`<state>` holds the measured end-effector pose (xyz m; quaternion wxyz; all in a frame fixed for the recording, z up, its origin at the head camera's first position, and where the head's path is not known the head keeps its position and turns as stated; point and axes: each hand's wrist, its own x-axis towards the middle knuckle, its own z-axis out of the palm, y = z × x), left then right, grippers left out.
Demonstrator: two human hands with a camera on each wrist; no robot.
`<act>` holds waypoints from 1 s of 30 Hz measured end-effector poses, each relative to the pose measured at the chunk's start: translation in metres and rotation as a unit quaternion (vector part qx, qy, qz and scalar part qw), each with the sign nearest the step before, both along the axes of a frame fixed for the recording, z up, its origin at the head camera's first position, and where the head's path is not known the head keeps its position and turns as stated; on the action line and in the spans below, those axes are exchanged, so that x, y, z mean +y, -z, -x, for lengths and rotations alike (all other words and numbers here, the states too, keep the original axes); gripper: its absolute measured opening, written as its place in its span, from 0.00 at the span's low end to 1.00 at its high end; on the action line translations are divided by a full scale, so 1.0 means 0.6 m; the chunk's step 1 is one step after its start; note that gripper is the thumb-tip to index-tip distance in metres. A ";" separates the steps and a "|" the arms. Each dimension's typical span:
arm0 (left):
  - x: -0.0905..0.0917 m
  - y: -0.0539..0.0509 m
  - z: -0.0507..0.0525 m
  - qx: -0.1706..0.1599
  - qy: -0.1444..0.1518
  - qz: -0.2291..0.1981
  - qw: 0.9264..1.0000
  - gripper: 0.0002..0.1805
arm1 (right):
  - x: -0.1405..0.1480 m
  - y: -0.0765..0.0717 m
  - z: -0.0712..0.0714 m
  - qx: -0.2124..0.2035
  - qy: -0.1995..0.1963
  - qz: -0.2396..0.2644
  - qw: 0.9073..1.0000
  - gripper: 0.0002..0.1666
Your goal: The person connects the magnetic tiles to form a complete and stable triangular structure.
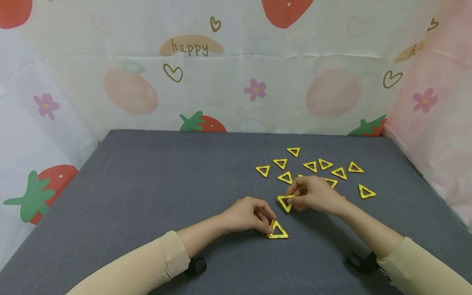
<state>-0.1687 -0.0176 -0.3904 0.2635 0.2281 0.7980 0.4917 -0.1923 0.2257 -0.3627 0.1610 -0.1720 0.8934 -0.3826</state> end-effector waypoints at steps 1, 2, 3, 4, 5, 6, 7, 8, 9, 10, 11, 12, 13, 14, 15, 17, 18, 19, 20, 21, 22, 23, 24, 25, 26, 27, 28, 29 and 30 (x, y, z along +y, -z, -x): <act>0.000 0.000 0.000 -0.001 0.000 0.000 1.000 0.14 | 0.000 0.001 -0.003 0.000 -0.003 -0.001 1.000 0.10; 0.000 0.000 0.000 -0.001 -0.001 0.001 1.000 0.14 | 0.001 0.002 -0.005 -0.001 -0.005 -0.002 1.000 0.09; -0.001 0.000 0.000 -0.002 -0.002 0.002 1.000 0.14 | 0.001 0.002 -0.007 -0.003 -0.007 0.000 1.000 0.09; -0.001 0.000 0.000 -0.003 -0.002 0.003 1.000 0.14 | 0.001 0.003 -0.009 -0.004 -0.010 0.001 1.000 0.09; -0.001 0.000 0.000 -0.003 -0.001 0.003 1.000 0.14 | 0.001 0.005 -0.011 -0.005 -0.013 0.002 1.000 0.09; -0.001 -0.001 -0.001 -0.004 -0.002 0.003 1.000 0.14 | 0.002 0.006 -0.013 -0.007 -0.016 0.003 1.000 0.09; -0.001 -0.001 -0.001 -0.004 -0.001 0.003 1.000 0.14 | 0.002 0.007 -0.015 -0.008 -0.019 0.002 1.000 0.09; -0.001 -0.001 -0.001 -0.004 -0.001 0.003 1.000 0.14 | 0.001 0.008 -0.018 -0.008 -0.023 0.000 1.000 0.09; -0.001 -0.002 -0.002 -0.004 -0.001 0.003 1.000 0.14 | 0.001 0.008 -0.020 -0.007 -0.026 -0.003 1.000 0.09; -0.001 -0.002 -0.002 -0.005 -0.001 0.002 1.000 0.14 | 0.000 0.009 -0.022 -0.006 -0.030 -0.006 1.000 0.09; -0.001 -0.003 -0.003 -0.004 -0.002 0.002 1.000 0.14 | 0.000 0.009 -0.024 -0.005 -0.034 -0.009 0.999 0.09; -0.001 -0.003 -0.003 -0.004 -0.002 0.002 1.000 0.14 | -0.001 0.009 -0.026 -0.003 -0.038 -0.011 0.999 0.09; -0.001 -0.003 -0.003 -0.005 -0.002 0.001 1.000 0.14 | -0.002 0.009 -0.028 0.000 -0.041 -0.014 0.999 0.09; -0.001 -0.003 -0.004 -0.005 -0.002 0.002 1.000 0.14 | -0.003 0.008 -0.030 0.002 -0.044 -0.016 0.999 0.08; -0.001 -0.004 -0.004 -0.005 -0.002 0.002 1.000 0.14 | -0.004 0.008 -0.032 0.003 -0.046 -0.018 0.999 0.08; -0.001 -0.004 -0.004 -0.004 -0.001 0.002 1.000 0.14 | -0.005 0.008 -0.035 0.006 -0.049 -0.021 0.999 0.08; -0.001 -0.004 -0.004 -0.003 -0.002 0.003 1.000 0.14 | -0.006 0.009 -0.036 0.008 -0.050 -0.023 0.998 0.08; -0.001 -0.004 -0.004 -0.002 -0.002 0.005 1.000 0.14 | -0.006 0.009 -0.037 0.008 -0.051 -0.024 0.998 0.08; -0.001 -0.004 -0.004 0.000 -0.002 0.006 1.000 0.14 | -0.006 0.009 -0.038 0.008 -0.053 -0.024 0.998 0.08; -0.001 -0.004 -0.004 0.001 -0.002 0.007 1.000 0.14 | -0.007 0.009 -0.038 0.009 -0.054 -0.025 0.998 0.08; -0.001 -0.003 -0.004 0.003 -0.003 0.008 1.000 0.14 | -0.007 0.009 -0.039 0.009 -0.056 -0.025 0.998 0.08; -0.001 -0.003 -0.004 0.003 -0.003 0.009 1.000 0.14 | -0.008 0.009 -0.040 0.008 -0.057 -0.026 0.998 0.08; -0.001 -0.003 -0.004 0.004 -0.003 0.010 1.000 0.14 | -0.009 0.008 -0.040 0.008 -0.058 -0.026 0.998 0.08; -0.001 -0.003 -0.004 0.005 -0.002 0.011 1.000 0.14 | -0.009 0.008 -0.041 0.007 -0.059 -0.027 0.998 0.08; -0.001 -0.003 -0.004 0.006 -0.003 0.012 1.000 0.14 | -0.010 0.007 -0.041 0.005 -0.060 -0.027 0.998 0.09; -0.001 -0.003 -0.004 0.007 -0.003 0.012 1.000 0.14 | -0.011 0.007 -0.042 0.004 -0.061 -0.027 0.998 0.09; -0.001 -0.003 -0.004 0.008 -0.003 0.012 1.000 0.14 | -0.012 0.006 -0.042 0.003 -0.062 -0.028 0.998 0.09; -0.001 -0.003 -0.004 0.009 -0.003 0.013 1.000 0.14 | -0.013 0.006 -0.042 0.002 -0.063 -0.030 0.998 0.09; -0.001 -0.003 -0.004 0.011 -0.003 0.014 1.000 0.14 | -0.014 0.005 -0.042 0.003 -0.064 -0.032 0.997 0.09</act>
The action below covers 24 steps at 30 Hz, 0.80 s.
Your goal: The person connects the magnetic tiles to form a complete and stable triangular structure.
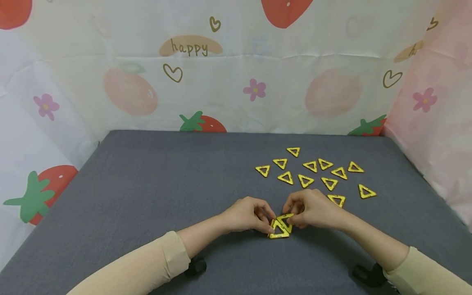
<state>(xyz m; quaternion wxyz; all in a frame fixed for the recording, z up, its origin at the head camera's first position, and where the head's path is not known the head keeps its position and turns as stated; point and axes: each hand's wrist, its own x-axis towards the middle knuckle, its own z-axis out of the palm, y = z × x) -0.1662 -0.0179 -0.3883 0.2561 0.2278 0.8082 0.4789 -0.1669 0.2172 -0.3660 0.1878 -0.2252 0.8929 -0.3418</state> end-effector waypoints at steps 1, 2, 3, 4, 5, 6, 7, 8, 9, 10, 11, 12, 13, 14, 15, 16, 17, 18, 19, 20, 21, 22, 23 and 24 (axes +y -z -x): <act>0.000 0.000 0.000 0.001 -0.001 0.001 1.000 0.14 | -0.001 0.000 0.000 0.001 -0.001 -0.002 1.000 0.09; 0.001 0.000 0.000 0.003 -0.001 0.002 1.000 0.14 | -0.002 -0.001 -0.001 0.002 -0.003 -0.004 1.000 0.08; 0.001 0.000 -0.001 0.003 -0.002 0.003 1.000 0.14 | -0.002 -0.001 -0.001 0.006 -0.004 -0.006 1.000 0.08; 0.002 0.000 -0.001 0.005 -0.003 0.004 1.000 0.14 | -0.003 -0.002 -0.002 0.008 -0.007 -0.007 1.000 0.08; 0.002 0.000 -0.001 0.007 -0.004 0.006 1.000 0.14 | -0.004 -0.002 -0.002 0.009 -0.008 -0.007 1.000 0.08; 0.003 0.000 -0.001 0.009 -0.005 0.008 1.000 0.14 | -0.004 -0.003 -0.003 0.010 -0.010 -0.008 1.000 0.07; 0.003 0.000 -0.002 0.011 -0.006 0.010 1.000 0.14 | -0.004 -0.003 -0.004 0.010 -0.011 -0.007 1.000 0.07; 0.003 0.000 -0.002 0.014 -0.007 0.012 1.000 0.14 | -0.005 -0.003 -0.004 0.008 -0.011 -0.006 1.000 0.07; 0.004 0.000 -0.002 0.016 -0.007 0.014 1.000 0.14 | -0.005 -0.003 -0.004 0.005 -0.012 -0.004 1.000 0.08; 0.004 -0.001 -0.002 0.020 -0.007 0.016 1.000 0.14 | -0.005 -0.003 -0.005 0.004 -0.011 -0.003 1.000 0.08; 0.004 -0.001 -0.002 0.024 -0.007 0.017 1.000 0.14 | -0.005 -0.002 -0.004 0.004 -0.011 -0.003 1.000 0.08; 0.004 -0.001 -0.002 0.029 -0.007 0.017 0.999 0.14 | -0.004 -0.002 -0.004 0.004 -0.012 -0.001 1.000 0.09; 0.004 -0.001 -0.003 0.032 -0.007 0.018 0.999 0.14 | -0.004 -0.001 -0.004 0.004 -0.014 0.001 1.000 0.10; 0.005 -0.001 -0.003 0.036 -0.007 0.018 0.999 0.14 | -0.004 -0.001 -0.004 0.004 -0.016 0.004 1.000 0.11; 0.005 -0.001 -0.003 0.040 -0.007 0.019 0.999 0.15 | -0.003 0.000 -0.003 0.005 -0.020 0.008 1.000 0.11; 0.005 -0.001 -0.003 0.043 -0.007 0.019 0.999 0.15 | -0.003 0.002 -0.003 0.005 -0.023 0.010 1.000 0.12; 0.005 -0.001 -0.003 0.045 -0.008 0.018 0.999 0.15 | -0.003 0.003 -0.002 0.004 -0.028 0.015 0.999 0.13; 0.005 -0.001 -0.003 0.048 -0.008 0.018 0.999 0.15 | -0.003 0.004 -0.002 0.003 -0.031 0.018 0.999 0.13; 0.005 -0.002 -0.004 0.048 -0.008 0.018 0.999 0.15 | -0.003 0.005 -0.002 -0.001 -0.032 0.021 0.999 0.14; 0.005 -0.001 -0.004 0.050 -0.009 0.019 0.999 0.15 | -0.004 0.006 -0.001 -0.003 -0.032 0.023 0.999 0.14; 0.005 -0.002 -0.004 0.050 -0.009 0.019 0.999 0.16 | -0.004 0.007 -0.001 -0.006 -0.032 0.024 0.999 0.15; 0.005 -0.001 -0.003 0.051 -0.009 0.019 0.998 0.16 | -0.004 0.008 0.000 -0.009 -0.031 0.025 0.999 0.15; 0.005 -0.001 -0.003 0.052 -0.009 0.018 0.998 0.16 | -0.004 0.009 0.000 -0.012 -0.029 0.026 0.999 0.15; 0.005 -0.001 -0.003 0.052 -0.010 0.018 0.998 0.16 | -0.005 0.009 0.000 -0.015 -0.028 0.027 0.999 0.15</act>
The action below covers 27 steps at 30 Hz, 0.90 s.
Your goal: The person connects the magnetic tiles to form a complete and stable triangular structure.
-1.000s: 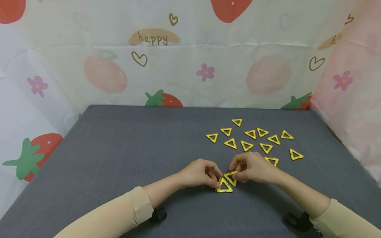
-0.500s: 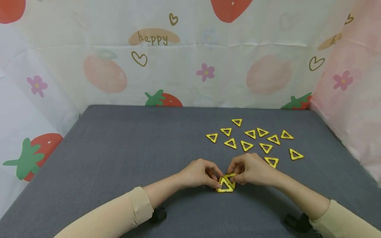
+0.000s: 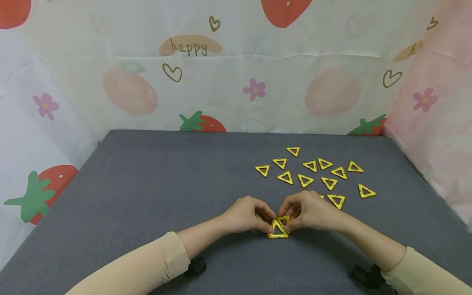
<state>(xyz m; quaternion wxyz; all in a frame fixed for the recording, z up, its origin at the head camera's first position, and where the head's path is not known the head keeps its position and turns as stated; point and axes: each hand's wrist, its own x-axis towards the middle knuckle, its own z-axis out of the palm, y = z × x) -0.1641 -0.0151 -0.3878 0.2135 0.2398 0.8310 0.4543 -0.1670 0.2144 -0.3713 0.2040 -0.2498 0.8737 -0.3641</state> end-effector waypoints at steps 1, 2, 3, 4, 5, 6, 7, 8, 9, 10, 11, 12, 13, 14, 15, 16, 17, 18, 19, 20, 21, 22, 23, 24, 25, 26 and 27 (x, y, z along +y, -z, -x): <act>0.000 0.000 0.000 -0.001 0.001 0.000 1.000 0.16 | 0.000 0.000 0.000 -0.003 0.001 0.002 1.000 0.16; 0.000 0.000 0.000 -0.002 0.001 -0.001 1.000 0.16 | 0.001 0.000 0.000 -0.004 0.001 0.004 1.000 0.16; 0.000 0.001 0.001 -0.003 0.001 -0.002 1.000 0.16 | 0.000 0.000 0.000 -0.007 0.001 0.008 1.000 0.16; 0.000 0.001 0.001 -0.004 0.001 -0.003 1.000 0.16 | 0.000 0.000 0.000 -0.009 0.000 0.011 1.000 0.17; -0.001 0.001 0.001 -0.006 0.002 -0.005 1.000 0.16 | -0.001 0.000 0.001 -0.010 -0.002 0.015 1.000 0.17; -0.001 0.002 0.002 -0.007 0.002 -0.005 1.000 0.16 | -0.002 0.000 0.001 -0.012 -0.004 0.017 1.000 0.17; -0.001 0.002 0.002 -0.007 0.003 -0.006 1.000 0.16 | -0.003 0.000 0.001 -0.014 -0.005 0.019 1.000 0.17; -0.001 0.002 0.003 -0.008 0.003 -0.007 1.000 0.16 | -0.003 0.000 0.001 -0.016 -0.007 0.021 1.000 0.17; -0.001 0.003 0.003 -0.008 0.004 -0.008 1.000 0.16 | -0.004 0.001 0.002 -0.018 -0.008 0.022 1.000 0.17; -0.001 0.003 0.003 -0.008 0.004 -0.008 1.000 0.16 | -0.005 0.001 0.002 -0.019 -0.009 0.021 1.000 0.17; -0.001 0.003 0.003 -0.008 0.004 -0.008 1.000 0.17 | -0.006 0.000 0.002 -0.021 -0.010 0.022 0.999 0.17; -0.001 0.003 0.003 -0.008 0.004 -0.008 1.000 0.17 | -0.006 0.001 0.002 -0.022 -0.011 0.022 0.999 0.16; 0.000 0.003 0.003 -0.008 0.004 -0.008 1.000 0.17 | -0.007 0.001 0.001 -0.022 -0.012 0.022 0.999 0.16; 0.000 0.003 0.003 -0.006 0.004 -0.006 1.000 0.17 | -0.007 0.001 0.001 -0.021 -0.015 0.022 0.999 0.16; 0.000 0.003 0.002 -0.003 0.006 -0.005 1.000 0.17 | -0.007 0.002 0.001 -0.020 -0.017 0.023 0.999 0.16; 0.001 0.002 0.002 0.000 0.006 -0.003 1.000 0.17 | -0.007 0.002 0.000 -0.017 -0.019 0.023 0.999 0.16; 0.001 0.001 0.002 0.003 0.007 0.000 1.000 0.17 | -0.007 0.002 0.000 -0.016 -0.022 0.024 0.999 0.16; 0.002 0.000 0.001 0.008 0.008 0.002 1.000 0.17 | -0.007 0.003 0.000 -0.013 -0.024 0.024 0.999 0.16; 0.002 0.000 0.001 0.013 0.010 0.006 1.000 0.16 | -0.008 0.003 0.000 -0.011 -0.026 0.024 0.999 0.16; 0.003 -0.001 0.001 0.019 0.011 0.010 1.000 0.16 | -0.008 0.003 -0.001 -0.010 -0.027 0.024 0.999 0.16; 0.003 -0.002 0.001 0.023 0.012 0.012 1.000 0.16 | -0.008 0.003 -0.001 -0.009 -0.028 0.024 0.999 0.15; 0.003 -0.002 0.001 0.028 0.014 0.015 0.999 0.16 | -0.009 0.003 -0.001 -0.007 -0.029 0.024 0.999 0.15; 0.004 -0.001 0.001 0.034 0.016 0.017 0.999 0.16 | -0.009 0.003 -0.001 -0.006 -0.030 0.023 0.999 0.15; 0.004 -0.001 0.002 0.040 0.018 0.019 0.999 0.16 | -0.009 0.003 -0.001 -0.005 -0.030 0.023 0.999 0.15; 0.004 0.000 0.002 0.045 0.019 0.020 0.999 0.16 | -0.010 0.003 -0.001 -0.004 -0.031 0.022 0.999 0.15; 0.005 0.000 0.002 0.049 0.020 0.020 0.998 0.16 | -0.010 0.003 -0.002 -0.003 -0.032 0.022 0.999 0.15; 0.005 0.001 0.002 0.053 0.021 0.020 0.998 0.16 | -0.010 0.003 -0.002 -0.003 -0.032 0.022 0.999 0.15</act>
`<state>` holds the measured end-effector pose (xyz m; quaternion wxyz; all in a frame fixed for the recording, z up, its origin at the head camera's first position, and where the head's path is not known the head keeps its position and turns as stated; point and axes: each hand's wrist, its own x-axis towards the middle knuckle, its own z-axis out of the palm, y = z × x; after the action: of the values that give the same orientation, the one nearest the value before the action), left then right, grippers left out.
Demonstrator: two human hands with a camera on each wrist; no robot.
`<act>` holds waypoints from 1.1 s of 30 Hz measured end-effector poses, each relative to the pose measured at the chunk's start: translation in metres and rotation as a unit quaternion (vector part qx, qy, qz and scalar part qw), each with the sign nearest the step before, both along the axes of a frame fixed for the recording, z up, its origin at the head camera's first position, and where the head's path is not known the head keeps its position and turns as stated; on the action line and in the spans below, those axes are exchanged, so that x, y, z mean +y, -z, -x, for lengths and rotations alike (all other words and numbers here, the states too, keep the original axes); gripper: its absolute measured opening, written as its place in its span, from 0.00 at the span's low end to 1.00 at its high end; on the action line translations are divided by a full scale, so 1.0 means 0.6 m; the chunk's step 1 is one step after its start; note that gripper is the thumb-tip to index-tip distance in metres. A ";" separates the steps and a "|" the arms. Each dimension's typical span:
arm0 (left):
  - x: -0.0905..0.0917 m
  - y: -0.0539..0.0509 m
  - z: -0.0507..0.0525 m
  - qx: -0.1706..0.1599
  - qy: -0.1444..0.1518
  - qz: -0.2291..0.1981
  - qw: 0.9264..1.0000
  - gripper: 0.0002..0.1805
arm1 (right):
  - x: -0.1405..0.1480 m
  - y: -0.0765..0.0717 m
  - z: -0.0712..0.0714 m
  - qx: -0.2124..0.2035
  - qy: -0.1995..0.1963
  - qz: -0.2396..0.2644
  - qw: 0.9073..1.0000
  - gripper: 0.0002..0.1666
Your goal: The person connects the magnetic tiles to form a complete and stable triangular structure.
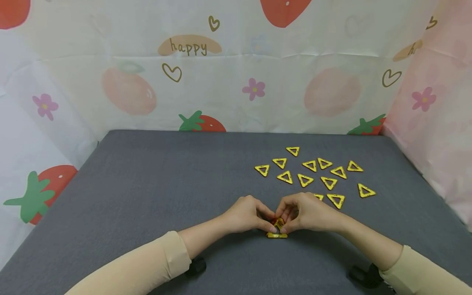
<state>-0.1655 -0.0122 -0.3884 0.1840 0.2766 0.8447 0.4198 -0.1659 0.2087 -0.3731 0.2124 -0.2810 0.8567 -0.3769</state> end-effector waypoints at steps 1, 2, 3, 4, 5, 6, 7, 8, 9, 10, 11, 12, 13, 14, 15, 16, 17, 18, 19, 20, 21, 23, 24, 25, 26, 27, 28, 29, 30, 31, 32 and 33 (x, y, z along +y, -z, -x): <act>0.000 0.000 0.000 0.003 0.001 0.000 1.000 0.16 | 0.000 0.000 0.000 0.001 -0.001 0.000 1.000 0.15; 0.001 0.000 -0.001 0.004 0.001 0.001 1.000 0.16 | 0.001 0.001 0.000 0.000 -0.002 0.001 1.000 0.15; 0.001 -0.001 -0.001 0.005 0.001 0.001 1.000 0.16 | 0.001 0.001 0.000 0.000 -0.002 0.000 1.000 0.15; 0.001 -0.001 -0.002 0.006 0.001 0.003 1.000 0.17 | 0.001 0.001 0.000 0.000 -0.003 0.000 1.000 0.15; 0.001 -0.002 -0.002 0.007 0.001 0.003 1.000 0.17 | 0.001 0.002 0.000 0.000 -0.004 0.000 1.000 0.15; 0.002 -0.002 -0.003 0.008 0.002 0.004 1.000 0.17 | 0.001 0.002 0.000 0.000 -0.004 0.000 1.000 0.15; 0.002 -0.002 -0.003 0.008 0.002 0.004 1.000 0.16 | 0.001 0.002 0.000 0.000 -0.005 0.000 1.000 0.15; 0.002 -0.001 -0.003 0.009 0.002 0.004 1.000 0.16 | 0.002 0.002 0.001 0.000 -0.006 0.000 1.000 0.15; 0.002 -0.001 -0.003 0.008 0.002 0.003 1.000 0.16 | 0.001 0.003 0.001 -0.001 -0.007 0.000 1.000 0.15; 0.002 -0.001 -0.003 0.008 0.002 0.002 1.000 0.16 | 0.001 0.003 0.001 -0.001 -0.007 0.000 1.000 0.15; 0.001 0.000 -0.003 0.007 0.002 0.001 1.000 0.16 | 0.001 0.003 0.000 -0.002 -0.008 0.001 1.000 0.15; 0.001 0.001 -0.002 0.006 0.002 0.001 1.000 0.16 | 0.001 0.003 0.000 -0.002 -0.008 0.001 1.000 0.15; 0.001 0.001 -0.002 0.006 0.002 0.000 1.000 0.16 | 0.001 0.003 0.000 -0.003 -0.008 0.001 1.000 0.15; 0.001 0.002 -0.002 0.006 0.003 0.001 1.000 0.16 | 0.001 0.002 0.000 -0.004 -0.007 0.001 1.000 0.16; 0.001 0.003 -0.001 0.007 0.003 0.001 1.000 0.16 | 0.001 0.002 0.000 -0.005 -0.007 0.001 1.000 0.16; 0.001 0.004 -0.001 0.008 0.004 0.002 1.000 0.16 | 0.001 0.002 0.000 -0.005 -0.007 0.001 1.000 0.16; 0.001 0.005 0.000 0.009 0.005 0.002 1.000 0.16 | 0.001 0.002 0.000 -0.006 -0.007 0.001 1.000 0.16; 0.001 0.005 0.000 0.010 0.005 0.003 1.000 0.16 | 0.001 0.002 0.000 -0.006 -0.007 0.002 1.000 0.16; 0.001 0.006 0.001 0.010 0.005 0.003 1.000 0.16 | 0.001 0.002 0.000 -0.007 -0.007 0.002 1.000 0.16; 0.001 0.006 0.001 0.011 0.005 0.003 1.000 0.16 | 0.001 0.002 0.000 -0.008 -0.007 0.003 1.000 0.16; 0.001 0.007 0.001 0.010 0.005 0.002 1.000 0.16 | 0.001 0.002 0.000 -0.008 -0.007 0.003 1.000 0.16; 0.001 0.007 0.002 0.010 0.005 0.002 1.000 0.16 | 0.001 0.002 0.000 -0.010 -0.008 0.005 1.000 0.16; 0.001 0.007 0.002 0.010 0.005 0.002 1.000 0.16 | 0.001 0.002 0.000 -0.011 -0.009 0.006 1.000 0.16; 0.001 0.007 0.002 0.009 0.004 0.002 1.000 0.16 | 0.001 0.002 0.000 -0.012 -0.010 0.007 1.000 0.17; 0.001 0.008 0.002 0.008 0.004 0.002 1.000 0.16 | 0.001 0.002 0.000 -0.013 -0.011 0.008 1.000 0.17; 0.001 0.008 0.002 0.008 0.004 0.002 1.000 0.16 | 0.001 0.002 0.000 -0.014 -0.011 0.008 1.000 0.17; 0.000 0.008 0.002 0.006 0.003 0.002 1.000 0.16 | 0.001 0.002 0.000 -0.015 -0.012 0.009 1.000 0.17; 0.000 0.008 0.002 0.005 0.003 0.002 1.000 0.16 | 0.001 0.002 0.000 -0.015 -0.012 0.008 1.000 0.17; 0.001 0.008 0.002 0.004 0.002 0.003 1.000 0.16 | 0.001 0.002 0.000 -0.014 -0.012 0.007 1.000 0.18; 0.001 0.007 0.002 0.002 0.002 0.003 1.000 0.16 | 0.001 0.001 0.000 -0.014 -0.012 0.006 1.000 0.18; 0.001 0.007 0.002 0.001 0.001 0.003 1.000 0.17 | 0.001 0.001 0.000 -0.014 -0.012 0.005 1.000 0.18; 0.001 0.007 0.002 -0.001 0.000 0.004 1.000 0.17 | 0.001 0.000 0.000 -0.014 -0.012 0.004 1.000 0.18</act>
<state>-0.1665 -0.0118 -0.3925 0.1854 0.2756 0.8461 0.4169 -0.1657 0.2093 -0.3734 0.2280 -0.2864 0.8486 -0.3819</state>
